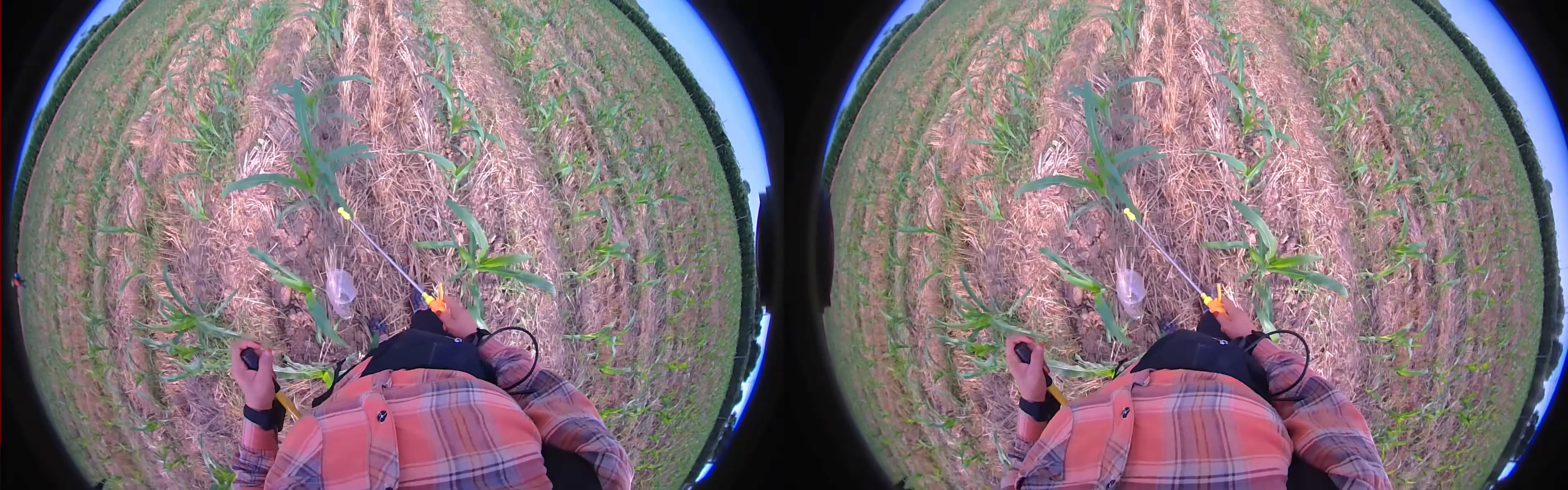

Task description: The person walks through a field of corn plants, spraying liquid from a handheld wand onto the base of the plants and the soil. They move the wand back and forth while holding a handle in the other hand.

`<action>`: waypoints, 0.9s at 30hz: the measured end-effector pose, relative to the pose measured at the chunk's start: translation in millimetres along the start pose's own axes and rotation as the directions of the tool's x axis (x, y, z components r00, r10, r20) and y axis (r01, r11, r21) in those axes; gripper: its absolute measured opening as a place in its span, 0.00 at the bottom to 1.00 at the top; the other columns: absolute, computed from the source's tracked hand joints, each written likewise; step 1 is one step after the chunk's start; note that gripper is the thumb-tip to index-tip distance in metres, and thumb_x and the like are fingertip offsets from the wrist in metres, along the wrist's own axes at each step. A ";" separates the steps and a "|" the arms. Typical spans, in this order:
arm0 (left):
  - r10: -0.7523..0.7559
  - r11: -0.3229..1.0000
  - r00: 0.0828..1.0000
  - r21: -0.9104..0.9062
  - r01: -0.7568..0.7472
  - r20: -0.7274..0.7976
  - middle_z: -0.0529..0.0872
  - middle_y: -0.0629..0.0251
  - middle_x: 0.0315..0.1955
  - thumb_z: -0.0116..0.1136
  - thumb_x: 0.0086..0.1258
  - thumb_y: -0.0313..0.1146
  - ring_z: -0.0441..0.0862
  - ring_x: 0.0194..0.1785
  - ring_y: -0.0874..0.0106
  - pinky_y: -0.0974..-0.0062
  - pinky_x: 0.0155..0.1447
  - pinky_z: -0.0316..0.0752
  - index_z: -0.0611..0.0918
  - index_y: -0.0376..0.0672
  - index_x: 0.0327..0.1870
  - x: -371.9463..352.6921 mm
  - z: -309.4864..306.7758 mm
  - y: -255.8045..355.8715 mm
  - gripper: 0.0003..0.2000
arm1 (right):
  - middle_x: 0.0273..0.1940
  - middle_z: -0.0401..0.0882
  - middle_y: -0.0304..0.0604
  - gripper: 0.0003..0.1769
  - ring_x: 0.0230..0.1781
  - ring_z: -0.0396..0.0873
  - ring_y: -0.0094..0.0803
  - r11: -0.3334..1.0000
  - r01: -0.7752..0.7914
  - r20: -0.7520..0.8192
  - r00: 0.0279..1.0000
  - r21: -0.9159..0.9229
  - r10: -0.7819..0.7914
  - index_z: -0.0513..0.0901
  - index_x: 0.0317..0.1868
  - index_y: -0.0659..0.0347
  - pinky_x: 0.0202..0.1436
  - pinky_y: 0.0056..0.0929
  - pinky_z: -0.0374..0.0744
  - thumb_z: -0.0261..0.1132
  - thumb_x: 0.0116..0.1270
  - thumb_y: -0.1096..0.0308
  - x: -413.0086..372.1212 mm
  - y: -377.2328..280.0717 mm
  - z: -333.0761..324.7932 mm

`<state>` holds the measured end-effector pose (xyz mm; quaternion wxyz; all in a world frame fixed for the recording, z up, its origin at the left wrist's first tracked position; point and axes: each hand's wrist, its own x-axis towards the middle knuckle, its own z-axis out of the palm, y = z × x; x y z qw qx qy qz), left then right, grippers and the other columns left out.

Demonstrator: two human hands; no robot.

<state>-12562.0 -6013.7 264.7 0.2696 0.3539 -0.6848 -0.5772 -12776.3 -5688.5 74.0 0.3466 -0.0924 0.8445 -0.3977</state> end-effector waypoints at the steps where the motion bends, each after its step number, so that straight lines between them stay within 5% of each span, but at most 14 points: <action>1: -0.002 1.000 1.000 0.006 0.002 -0.005 0.66 0.74 0.19 0.53 0.56 0.23 0.61 0.13 0.86 0.89 0.15 0.57 0.67 0.43 0.34 0.1 -5.3 8.9 0.09 | 0.16 0.71 0.35 0.29 0.14 0.71 0.21 1.000 0.011 0.010 1.000 -0.017 -0.011 0.59 0.60 0.53 0.17 0.21 0.69 0.56 0.60 0.57 11.2 3.6 1.8; 4: -0.055 0.998 0.995 -0.020 0.053 -0.086 0.66 0.73 0.21 0.53 0.56 0.22 0.62 0.19 0.85 0.88 0.22 0.58 0.68 0.43 0.33 7.0 -6.2 6.5 0.08 | 0.16 0.72 0.36 0.28 0.13 0.71 0.22 1.000 0.012 0.035 0.999 -0.019 -0.012 0.60 0.60 0.53 0.18 0.22 0.70 0.56 0.60 0.57 37.2 3.5 -0.2; 6: 0.038 0.989 0.995 0.143 -0.026 -0.087 0.66 0.74 0.19 0.53 0.56 0.23 0.61 0.15 0.86 0.89 0.18 0.58 0.68 0.43 0.33 38.2 9.0 -44.4 0.08 | 0.16 0.73 0.37 0.28 0.13 0.71 0.23 1.000 0.007 0.048 0.999 0.008 -0.007 0.61 0.59 0.54 0.19 0.23 0.70 0.56 0.59 0.57 57.2 -5.1 -7.6; 8: 0.045 0.971 0.996 0.238 -0.025 -0.082 0.66 0.74 0.21 0.54 0.54 0.22 0.62 0.26 0.83 0.84 0.31 0.60 0.70 0.41 0.30 65.1 50.3 -57.4 0.07 | 0.26 0.77 0.50 0.29 0.24 0.78 0.37 0.996 -0.081 0.099 0.992 0.028 0.078 0.61 0.59 0.55 0.30 0.32 0.75 0.55 0.58 0.57 76.4 -28.5 -27.8; 9: 0.063 0.970 0.995 0.240 -0.042 -0.082 0.66 0.74 0.21 0.54 0.54 0.22 0.62 0.26 0.83 0.84 0.31 0.60 0.70 0.41 0.30 76.9 66.0 -53.3 0.07 | 0.33 0.77 0.56 0.28 0.35 0.77 0.46 0.998 -0.033 -0.020 0.999 -0.044 0.032 0.62 0.57 0.57 0.38 0.38 0.74 0.55 0.57 0.57 97.8 -6.3 -23.1; 12: 0.076 0.967 0.995 0.246 -0.058 -0.064 0.66 0.74 0.20 0.54 0.53 0.22 0.62 0.24 0.82 0.83 0.28 0.60 0.70 0.41 0.29 103.5 108.8 -46.0 0.06 | 0.40 0.74 0.60 0.27 0.43 0.73 0.51 0.999 0.029 -0.117 0.993 0.040 -0.024 0.63 0.55 0.58 0.43 0.39 0.72 0.54 0.57 0.57 133.3 11.8 -42.7; 14: 0.068 0.905 0.998 0.421 -0.055 -0.017 0.67 0.74 0.18 0.54 0.52 0.23 0.62 0.22 0.82 0.83 0.27 0.60 0.70 0.42 0.29 123.1 123.7 -45.2 0.06 | 0.41 0.74 0.59 0.27 0.43 0.74 0.50 0.993 -0.045 -0.125 0.990 0.111 0.059 0.63 0.56 0.57 0.43 0.38 0.72 0.54 0.57 0.56 148.2 19.6 -62.2; 16: 0.093 0.934 0.996 0.345 -0.090 0.008 0.67 0.73 0.16 0.54 0.53 0.23 0.63 0.21 0.81 0.82 0.26 0.61 0.71 0.42 0.29 145.0 146.7 -56.4 0.06 | 0.37 0.76 0.57 0.27 0.40 0.75 0.48 0.980 -0.065 -0.194 0.976 0.187 0.102 0.63 0.56 0.57 0.42 0.38 0.72 0.54 0.57 0.56 169.4 36.4 -80.8; 17: 0.123 0.918 0.992 0.377 -0.124 0.027 0.68 0.73 0.16 0.54 0.53 0.23 0.64 0.21 0.81 0.82 0.26 0.61 0.71 0.42 0.29 152.6 159.3 -53.6 0.06 | 0.29 0.77 0.53 0.28 0.26 0.77 0.40 0.979 -0.148 -0.215 0.961 0.141 0.176 0.61 0.58 0.55 0.30 0.35 0.74 0.54 0.58 0.57 182.0 46.2 -89.3; 18: 0.151 0.900 0.988 0.407 -0.156 0.043 0.69 0.72 0.16 0.54 0.53 0.23 0.65 0.21 0.82 0.82 0.26 0.62 0.71 0.43 0.29 158.9 170.5 -50.3 0.06 | 0.29 0.77 0.53 0.28 0.26 0.77 0.40 0.978 -0.150 -0.219 0.959 0.148 0.181 0.61 0.58 0.55 0.30 0.35 0.74 0.54 0.58 0.57 183.7 42.4 -101.4; 20: 0.139 0.909 0.988 0.388 -0.152 0.061 0.70 0.72 0.17 0.54 0.53 0.23 0.66 0.21 0.82 0.82 0.26 0.62 0.71 0.42 0.30 166.5 184.9 -37.8 0.06 | 0.15 0.68 0.39 0.28 0.07 0.64 0.24 0.873 -0.231 -0.152 0.935 0.429 0.321 0.55 0.62 0.47 0.08 0.23 0.62 0.52 0.62 0.60 182.4 29.1 -126.7; 21: 0.136 0.906 0.989 0.396 -0.149 0.061 0.70 0.72 0.17 0.54 0.53 0.22 0.66 0.21 0.82 0.82 0.25 0.62 0.71 0.42 0.30 168.6 190.2 -26.1 0.06 | 0.15 0.67 0.38 0.28 0.07 0.62 0.23 0.779 -0.242 -0.113 0.922 0.579 0.371 0.55 0.62 0.46 0.08 0.23 0.60 0.52 0.61 0.60 184.8 27.1 -135.9; 27: 0.063 0.963 0.998 0.262 -0.057 -0.014 0.66 0.75 0.17 0.53 0.55 0.21 0.63 0.18 0.85 0.86 0.21 0.59 0.70 0.42 0.31 179.9 179.9 -0.4 0.07 | 0.15 0.68 0.40 0.19 0.07 0.64 0.24 0.686 -0.215 -0.164 0.882 0.695 0.442 0.63 0.53 0.50 0.09 0.23 0.62 0.51 0.61 0.62 202.1 44.6 -178.9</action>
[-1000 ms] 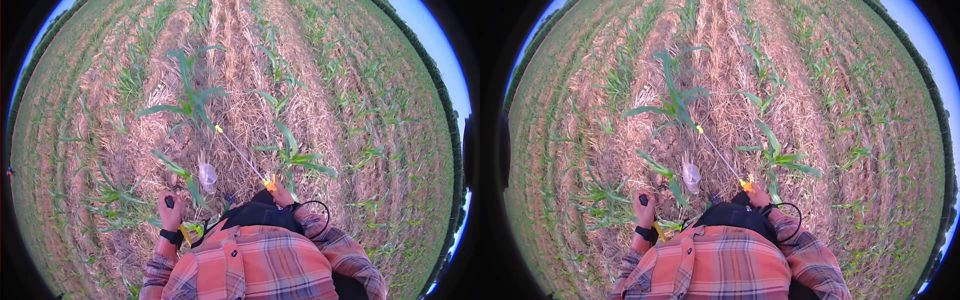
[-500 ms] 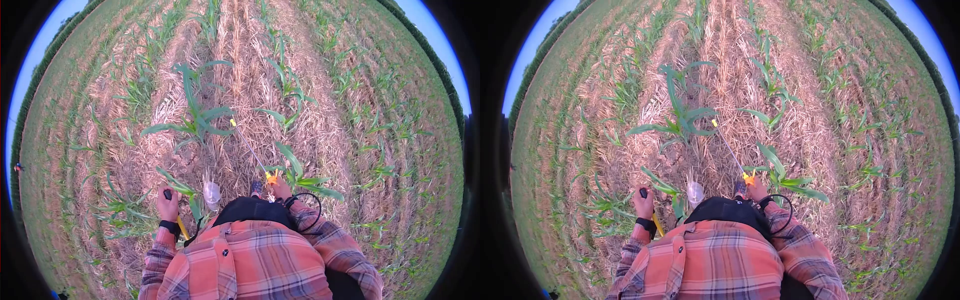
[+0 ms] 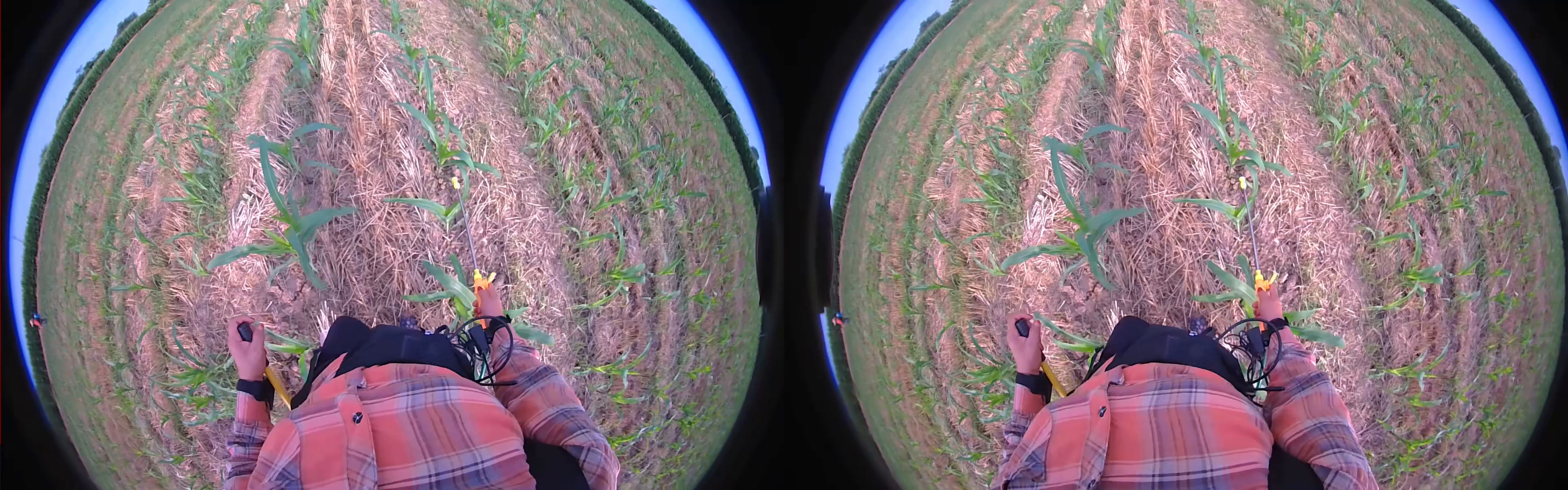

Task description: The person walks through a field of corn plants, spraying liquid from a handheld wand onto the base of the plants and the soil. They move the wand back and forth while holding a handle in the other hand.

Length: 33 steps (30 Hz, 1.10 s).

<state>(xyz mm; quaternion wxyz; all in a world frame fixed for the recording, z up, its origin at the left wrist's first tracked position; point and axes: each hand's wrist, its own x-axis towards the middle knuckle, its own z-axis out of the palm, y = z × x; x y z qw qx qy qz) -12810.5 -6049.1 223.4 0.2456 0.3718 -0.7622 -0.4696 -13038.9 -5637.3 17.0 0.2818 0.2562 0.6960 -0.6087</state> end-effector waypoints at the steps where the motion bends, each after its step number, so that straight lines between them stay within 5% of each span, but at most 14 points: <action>1: -0.011 0.999 1.000 -0.044 0.011 0.009 0.66 0.75 0.17 0.53 0.55 0.21 0.62 0.17 0.86 0.87 0.20 0.58 0.69 0.42 0.31 -3.0 -10.2 27.1 0.07 | 0.16 0.68 0.40 0.14 0.08 0.64 0.25 0.999 -0.010 0.009 1.000 0.046 0.009 0.66 0.47 0.52 0.09 0.23 0.62 0.50 0.61 0.62 5.3 -3.5 -4.0; 2: -0.004 0.996 1.000 -0.084 0.003 -0.006 0.66 0.75 0.17 0.53 0.56 0.21 0.61 0.16 0.86 0.88 0.19 0.57 0.69 0.42 0.32 -8.3 -19.8 51.5 0.07 | 0.16 0.67 0.39 0.08 0.07 0.64 0.26 0.998 0.038 0.001 0.999 0.045 -0.039 0.65 0.39 0.52 0.08 0.23 0.62 0.48 0.61 0.62 14.4 -1.8 -6.5; 5: 0.097 0.992 0.992 -0.078 -0.103 -0.077 0.65 0.75 0.17 0.51 0.57 0.22 0.61 0.14 0.87 0.89 0.15 0.55 0.67 0.43 0.32 -11.7 -47.3 77.5 0.06 | 0.16 0.66 0.39 0.07 0.07 0.63 0.25 0.993 0.030 0.035 0.999 0.116 -0.034 0.65 0.39 0.51 0.08 0.23 0.62 0.48 0.61 0.63 18.0 -13.6 -11.9; 11: -0.072 0.997 0.997 0.014 0.072 0.012 0.66 0.74 0.20 0.53 0.55 0.21 0.62 0.22 0.84 0.86 0.25 0.59 0.70 0.42 0.31 76.8 -5.0 -22.5 0.07 | 0.16 0.67 0.40 0.09 0.08 0.63 0.26 0.999 0.049 -0.004 0.999 0.010 -0.049 0.65 0.41 0.51 0.09 0.23 0.63 0.49 0.61 0.62 39.9 -38.9 29.6; 13: 0.038 0.999 0.999 0.020 -0.038 0.027 0.67 0.74 0.21 0.53 0.54 0.21 0.63 0.24 0.82 0.83 0.29 0.61 0.70 0.42 0.29 99.9 21.6 -35.5 0.06 | 0.17 0.67 0.40 0.11 0.08 0.63 0.25 1.000 0.014 0.030 0.999 -0.016 -0.014 0.65 0.43 0.51 0.09 0.23 0.63 0.50 0.60 0.61 39.7 -54.5 58.8; 17: -0.028 0.998 0.998 -0.047 0.030 0.053 0.67 0.73 0.21 0.52 0.52 0.21 0.62 0.27 0.83 0.84 0.30 0.58 0.70 0.42 0.29 140.5 22.8 -42.1 0.06 | 0.15 0.67 0.38 0.16 0.07 0.62 0.23 0.991 0.006 0.111 0.994 -0.134 0.009 0.65 0.49 0.50 0.09 0.23 0.62 0.50 0.60 0.60 39.6 -82.0 124.3; 19: 0.068 0.993 0.998 0.101 -0.069 0.005 0.67 0.73 0.20 0.53 0.52 0.22 0.63 0.25 0.82 0.83 0.29 0.60 0.70 0.42 0.28 159.6 26.5 -61.7 0.06 | 0.14 0.66 0.37 0.18 0.08 0.63 0.22 0.989 -0.059 0.091 0.993 -0.133 0.072 0.64 0.51 0.49 0.09 0.22 0.62 0.51 0.60 0.60 25.2 -103.3 160.6; 23: 0.012 0.996 1.000 0.083 -0.013 0.014 0.71 0.68 0.18 0.54 0.52 0.23 0.67 0.22 0.77 0.78 0.28 0.64 0.71 0.41 0.29 188.7 26.6 -82.3 0.05 | 0.14 0.66 0.37 0.17 0.07 0.62 0.21 0.904 0.149 0.256 0.966 -0.400 -0.046 0.63 0.52 0.54 0.08 0.22 0.61 0.50 0.63 0.63 23.4 -125.5 209.7; 27: -0.143 0.980 0.986 -0.130 0.152 0.081 0.67 0.74 0.17 0.53 0.54 0.22 0.65 0.22 0.82 0.83 0.26 0.61 0.70 0.43 0.29 200.8 15.1 -31.0 0.06 | 0.15 0.67 0.36 0.26 0.09 0.63 0.20 0.844 0.230 0.361 0.931 -0.485 -0.046 0.57 0.60 0.52 0.11 0.20 0.63 0.51 0.63 0.60 14.8 -135.7 244.4; 28: -0.004 0.997 0.999 -0.073 0.007 0.044 0.66 0.76 0.19 0.53 0.54 0.22 0.63 0.21 0.85 0.86 0.24 0.58 0.69 0.44 0.30 205.2 7.9 -32.6 0.07 | 0.16 0.68 0.36 0.27 0.09 0.63 0.20 0.824 0.236 0.402 0.916 -0.515 -0.011 0.55 0.62 0.51 0.11 0.19 0.64 0.51 0.63 0.60 9.5 -143.1 251.8; 29: -0.117 0.982 0.992 -0.142 0.123 0.051 0.66 0.76 0.20 0.54 0.54 0.21 0.61 0.21 0.86 0.88 0.23 0.57 0.69 0.43 0.30 203.1 -6.1 -30.2 0.08 | 0.16 0.68 0.36 0.29 0.10 0.63 0.20 0.804 0.245 0.442 0.897 -0.543 0.026 0.54 0.63 0.51 0.12 0.19 0.64 0.52 0.62 0.59 4.5 -151.9 258.7; 33: -0.019 0.969 1.000 -0.247 0.016 -0.007 0.67 0.73 0.19 0.50 0.57 0.21 0.62 0.13 0.87 0.90 0.14 0.57 0.67 0.43 0.33 194.1 -53.0 32.2 0.08 | 0.15 0.70 0.34 0.29 0.11 0.67 0.22 0.798 0.300 0.525 0.851 -0.522 0.024 0.56 0.62 0.46 0.15 0.21 0.66 0.53 0.61 0.56 31.1 -148.5 269.5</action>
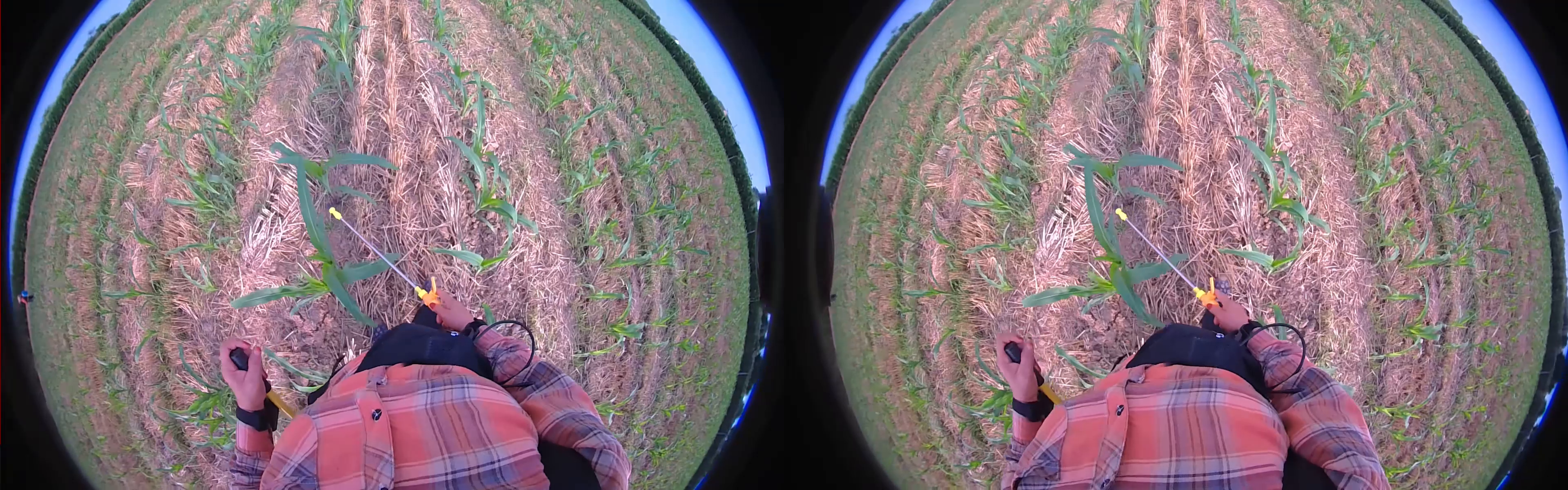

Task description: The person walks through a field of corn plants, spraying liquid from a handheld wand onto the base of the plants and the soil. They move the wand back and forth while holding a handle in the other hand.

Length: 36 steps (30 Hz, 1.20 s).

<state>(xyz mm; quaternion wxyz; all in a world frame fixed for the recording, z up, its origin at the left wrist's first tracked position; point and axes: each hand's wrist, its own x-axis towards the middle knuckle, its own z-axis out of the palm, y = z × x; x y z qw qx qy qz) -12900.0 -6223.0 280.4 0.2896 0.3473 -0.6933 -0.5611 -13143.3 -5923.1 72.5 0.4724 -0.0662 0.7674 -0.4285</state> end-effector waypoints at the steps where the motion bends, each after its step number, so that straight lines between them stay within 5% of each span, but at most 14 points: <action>1: 0.005 1.000 1.000 0.007 -0.005 -0.006 0.67 0.73 0.19 0.50 0.57 0.21 0.62 0.13 0.87 0.90 0.14 0.57 0.67 0.43 0.33 4.4 5.3 2.1 0.08 | 0.16 0.70 0.34 0.28 0.13 0.69 0.22 1.000 0.004 -0.023 1.000 -0.004 -0.004 0.58 0.61 0.46 0.17 0.21 0.67 0.53 0.61 0.56 12.1 6.9 -1.8; 4: -0.015 0.993 0.994 0.111 0.027 -0.107 0.65 0.75 0.19 0.51 0.56 0.19 0.60 0.21 0.85 0.87 0.25 0.58 0.69 0.42 0.32 28.7 30.6 -24.4 0.07 | 0.18 0.68 0.34 0.29 0.14 0.65 0.18 0.997 -0.048 -0.020 0.999 -0.057 0.047 0.55 0.63 0.51 0.15 0.18 0.65 0.52 0.62 0.60 30.7 -14.1 -25.1; 8: -0.052 0.975 0.998 0.215 0.056 -0.024 0.66 0.74 0.21 0.53 0.53 0.21 0.60 0.24 0.82 0.83 0.28 0.58 0.70 0.42 0.29 78.2 97.6 -76.6 0.07 | 0.19 0.70 0.35 0.30 0.14 0.66 0.19 0.998 -0.007 -0.067 0.998 0.058 0.011 0.53 0.63 0.54 0.16 0.18 0.66 0.52 0.62 0.62 63.7 -13.3 -67.7; 12: 0.092 0.950 0.995 0.297 -0.101 0.043 0.67 0.75 0.20 0.53 0.53 0.22 0.61 0.23 0.84 0.84 0.27 0.58 0.70 0.42 0.30 110.1 149.4 -68.6 0.07 | 0.20 0.70 0.38 0.32 0.15 0.68 0.21 0.994 0.003 -0.211 0.977 0.105 0.020 0.49 0.64 0.56 0.16 0.20 0.68 0.52 0.63 0.62 92.6 8.4 -117.0; 19: 0.024 0.933 0.993 0.354 -0.062 0.113 0.68 0.71 0.19 0.51 0.52 0.21 0.63 0.24 0.82 0.82 0.28 0.60 0.70 0.41 0.27 139.5 224.8 -50.1 0.05 | 0.17 0.70 0.40 0.24 0.10 0.67 0.24 0.926 -0.019 -0.351 0.922 0.377 0.162 0.59 0.58 0.53 0.12 0.22 0.66 0.52 0.62 0.59 93.0 24.8 -203.2; 24: 0.109 0.931 0.988 0.338 -0.141 0.111 0.68 0.72 0.18 0.51 0.53 0.22 0.64 0.22 0.81 0.82 0.27 0.61 0.70 0.41 0.28 148.3 239.4 -27.4 0.05 | 0.15 0.67 0.39 0.19 0.08 0.63 0.23 0.835 0.068 -0.443 0.870 0.546 0.218 0.63 0.53 0.53 0.10 0.20 0.63 0.52 0.62 0.60 85.1 29.3 -253.0; 28: -0.048 0.985 0.998 0.169 0.039 0.049 0.68 0.73 0.20 0.51 0.55 0.20 0.63 0.16 0.85 0.88 0.20 0.59 0.69 0.43 0.32 132.6 230.3 48.1 0.07 | 0.17 0.66 0.39 0.10 0.09 0.64 0.23 0.814 0.075 -0.506 0.815 0.577 0.283 0.65 0.42 0.55 0.10 0.19 0.64 0.50 0.61 0.63 88.3 42.6 -280.5; 31: 0.065 0.990 0.998 0.125 -0.067 0.018 0.67 0.74 0.19 0.51 0.56 0.20 0.61 0.14 0.87 0.89 0.17 0.57 0.69 0.42 0.32 126.4 213.4 77.1 0.07 | 0.17 0.66 0.40 0.09 0.09 0.64 0.24 0.786 0.103 -0.520 0.800 0.609 0.299 0.66 0.41 0.55 0.10 0.19 0.64 0.49 0.61 0.64 97.8 48.8 -292.4; 36: 0.008 0.966 1.000 0.258 -0.014 0.024 0.65 0.74 0.18 0.52 0.54 0.21 0.61 0.19 0.84 0.85 0.22 0.56 0.70 0.41 0.30 186.3 242.7 20.6 0.06 | 0.16 0.69 0.41 0.21 0.08 0.65 0.25 0.805 -0.027 -0.479 0.791 0.593 0.380 0.60 0.55 0.50 0.08 0.23 0.63 0.51 0.61 0.61 125.4 27.2 -291.1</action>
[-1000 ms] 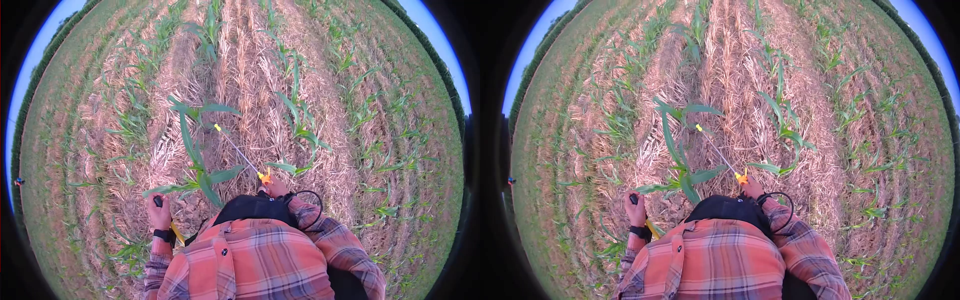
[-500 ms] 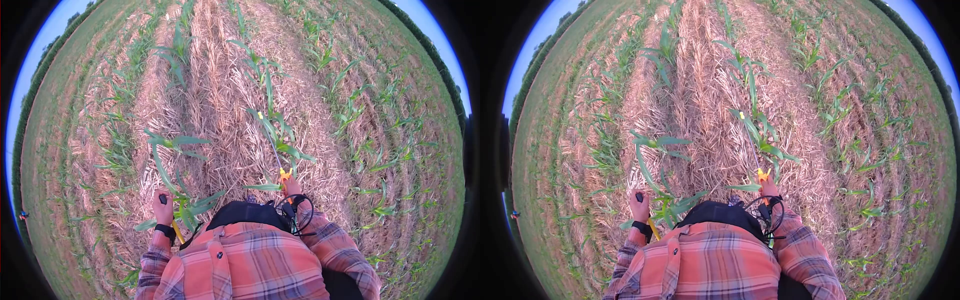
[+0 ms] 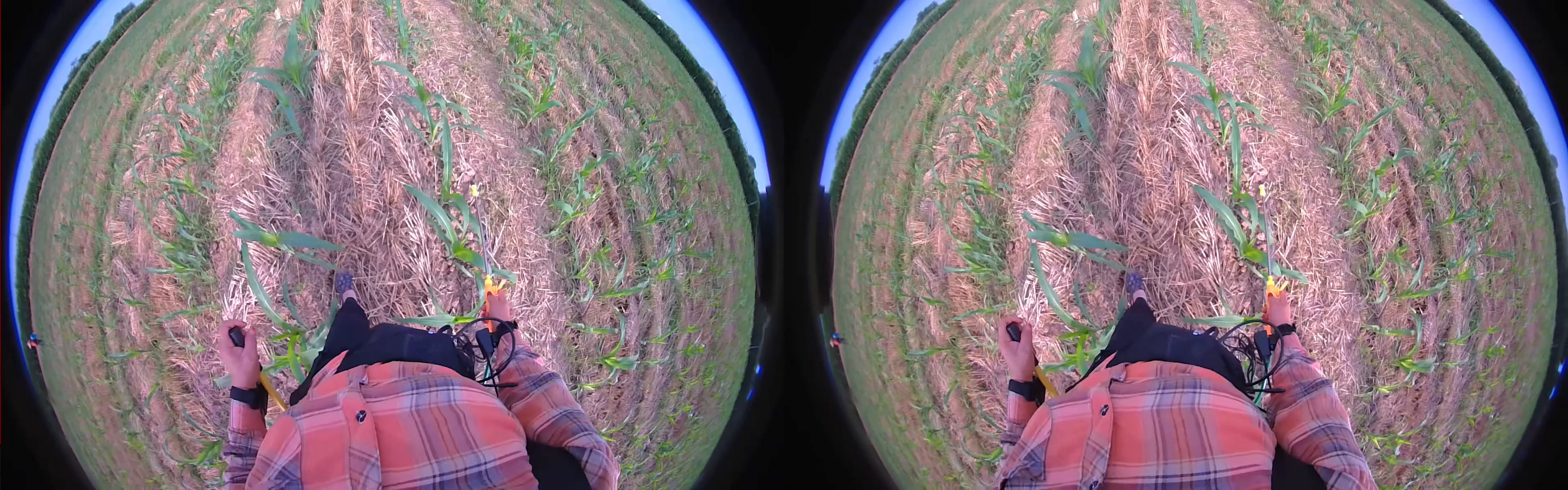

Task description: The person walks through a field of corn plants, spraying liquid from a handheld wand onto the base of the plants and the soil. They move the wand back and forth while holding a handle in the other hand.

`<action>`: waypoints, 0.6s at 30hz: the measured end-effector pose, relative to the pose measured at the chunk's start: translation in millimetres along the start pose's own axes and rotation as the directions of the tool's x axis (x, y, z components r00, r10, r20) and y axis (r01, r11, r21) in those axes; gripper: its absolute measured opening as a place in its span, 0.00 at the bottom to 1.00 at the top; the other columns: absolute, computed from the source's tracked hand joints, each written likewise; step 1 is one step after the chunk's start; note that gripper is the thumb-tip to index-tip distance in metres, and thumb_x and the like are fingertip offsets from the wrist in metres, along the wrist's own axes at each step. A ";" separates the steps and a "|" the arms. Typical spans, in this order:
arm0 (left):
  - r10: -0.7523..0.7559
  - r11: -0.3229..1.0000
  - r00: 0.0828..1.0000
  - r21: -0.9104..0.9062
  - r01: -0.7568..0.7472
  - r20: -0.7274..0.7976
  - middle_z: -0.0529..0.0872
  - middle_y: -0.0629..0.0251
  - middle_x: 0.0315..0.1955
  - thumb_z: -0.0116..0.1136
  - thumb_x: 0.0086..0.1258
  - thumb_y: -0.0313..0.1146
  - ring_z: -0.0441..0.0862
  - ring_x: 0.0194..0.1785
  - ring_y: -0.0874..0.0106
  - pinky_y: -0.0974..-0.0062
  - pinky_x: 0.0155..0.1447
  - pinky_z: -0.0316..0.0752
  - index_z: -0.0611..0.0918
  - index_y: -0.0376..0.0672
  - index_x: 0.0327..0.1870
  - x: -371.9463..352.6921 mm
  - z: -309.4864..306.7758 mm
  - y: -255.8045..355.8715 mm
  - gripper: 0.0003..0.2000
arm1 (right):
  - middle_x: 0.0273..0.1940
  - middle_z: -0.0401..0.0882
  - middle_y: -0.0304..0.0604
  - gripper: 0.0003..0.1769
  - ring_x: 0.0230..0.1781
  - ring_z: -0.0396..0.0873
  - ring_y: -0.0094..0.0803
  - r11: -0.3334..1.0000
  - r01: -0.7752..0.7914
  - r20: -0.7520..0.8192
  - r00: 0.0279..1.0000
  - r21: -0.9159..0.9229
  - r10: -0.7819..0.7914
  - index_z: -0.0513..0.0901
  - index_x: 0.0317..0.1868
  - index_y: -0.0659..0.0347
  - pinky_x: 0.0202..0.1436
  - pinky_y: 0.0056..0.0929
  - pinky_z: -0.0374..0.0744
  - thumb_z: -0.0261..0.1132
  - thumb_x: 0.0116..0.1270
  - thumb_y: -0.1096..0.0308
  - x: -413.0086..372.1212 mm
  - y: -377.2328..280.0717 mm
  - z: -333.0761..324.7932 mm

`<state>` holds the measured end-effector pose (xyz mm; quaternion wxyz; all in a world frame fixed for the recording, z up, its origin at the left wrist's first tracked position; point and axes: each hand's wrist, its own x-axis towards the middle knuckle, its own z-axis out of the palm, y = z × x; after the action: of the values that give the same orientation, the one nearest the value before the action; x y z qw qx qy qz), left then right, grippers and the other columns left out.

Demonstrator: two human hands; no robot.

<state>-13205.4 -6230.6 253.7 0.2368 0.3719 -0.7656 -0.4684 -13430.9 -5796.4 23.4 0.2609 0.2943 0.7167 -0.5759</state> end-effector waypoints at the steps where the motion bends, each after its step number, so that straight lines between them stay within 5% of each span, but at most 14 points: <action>1: 0.024 0.998 1.000 0.062 -0.026 0.020 0.66 0.74 0.18 0.53 0.53 0.21 0.61 0.21 0.83 0.82 0.25 0.57 0.70 0.41 0.29 20.1 16.3 -23.8 0.06 | 0.15 0.69 0.41 0.21 0.08 0.65 0.25 0.999 0.026 0.025 0.999 -0.019 -0.026 0.60 0.55 0.50 0.08 0.23 0.63 0.51 0.61 0.61 -0.4 -6.1 11.7; 3: -0.051 0.997 0.996 0.055 0.047 0.068 0.67 0.73 0.19 0.53 0.53 0.21 0.62 0.22 0.82 0.83 0.25 0.59 0.70 0.41 0.29 51.5 43.4 -57.7 0.06 | 0.15 0.69 0.40 0.21 0.07 0.65 0.26 0.995 0.077 0.108 0.992 -0.069 -0.069 0.61 0.55 0.50 0.07 0.22 0.63 0.52 0.61 0.60 15.3 -14.2 33.8; 4: 0.078 0.995 0.994 0.056 -0.083 0.083 0.68 0.73 0.19 0.53 0.53 0.21 0.63 0.22 0.82 0.83 0.27 0.60 0.70 0.41 0.29 64.5 53.8 -45.1 0.06 | 0.15 0.69 0.40 0.21 0.07 0.65 0.26 0.994 0.084 0.109 0.991 -0.070 -0.076 0.61 0.55 0.50 0.07 0.22 0.63 0.52 0.61 0.60 14.9 -24.7 49.2; 7: 0.105 0.994 0.990 0.027 -0.108 0.095 0.69 0.73 0.18 0.53 0.53 0.22 0.65 0.22 0.82 0.83 0.28 0.62 0.70 0.40 0.29 107.7 60.2 -48.8 0.06 | 0.15 0.67 0.40 0.21 0.08 0.64 0.27 0.964 0.123 0.098 0.990 -0.236 -0.102 0.60 0.55 0.54 0.09 0.24 0.63 0.51 0.61 0.62 7.8 -56.7 97.3; 10: -0.043 0.999 0.992 -0.001 0.044 0.119 0.70 0.72 0.18 0.53 0.53 0.22 0.67 0.23 0.82 0.82 0.28 0.63 0.70 0.40 0.29 141.6 56.7 -59.6 0.06 | 0.16 0.68 0.39 0.21 0.09 0.66 0.25 0.962 0.088 0.191 0.981 -0.259 -0.038 0.61 0.55 0.55 0.10 0.23 0.64 0.52 0.62 0.62 3.2 -86.4 145.7; 12: 0.001 1.000 0.996 0.006 -0.002 0.094 0.71 0.71 0.18 0.53 0.53 0.22 0.68 0.23 0.81 0.82 0.28 0.64 0.71 0.40 0.30 168.4 57.7 -73.7 0.06 | 0.15 0.70 0.41 0.23 0.09 0.68 0.27 0.941 0.187 0.265 0.958 -0.281 -0.112 0.61 0.57 0.50 0.09 0.25 0.64 0.52 0.60 0.59 17.2 -91.2 178.3; 18: 0.010 1.000 0.999 0.028 -0.012 0.047 0.71 0.70 0.17 0.53 0.53 0.23 0.68 0.22 0.81 0.82 0.26 0.64 0.71 0.41 0.29 219.3 50.5 -86.7 0.05 | 0.21 0.75 0.45 0.21 0.16 0.75 0.29 0.797 0.348 0.341 0.921 -0.494 -0.191 0.66 0.51 0.57 0.20 0.29 0.72 0.55 0.58 0.59 0.9 -138.1 259.9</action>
<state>-13345.3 -6401.5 156.6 0.2161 0.3599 -0.7796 -0.4647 -13522.2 -6073.4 63.4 0.3445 0.0192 0.8421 -0.4145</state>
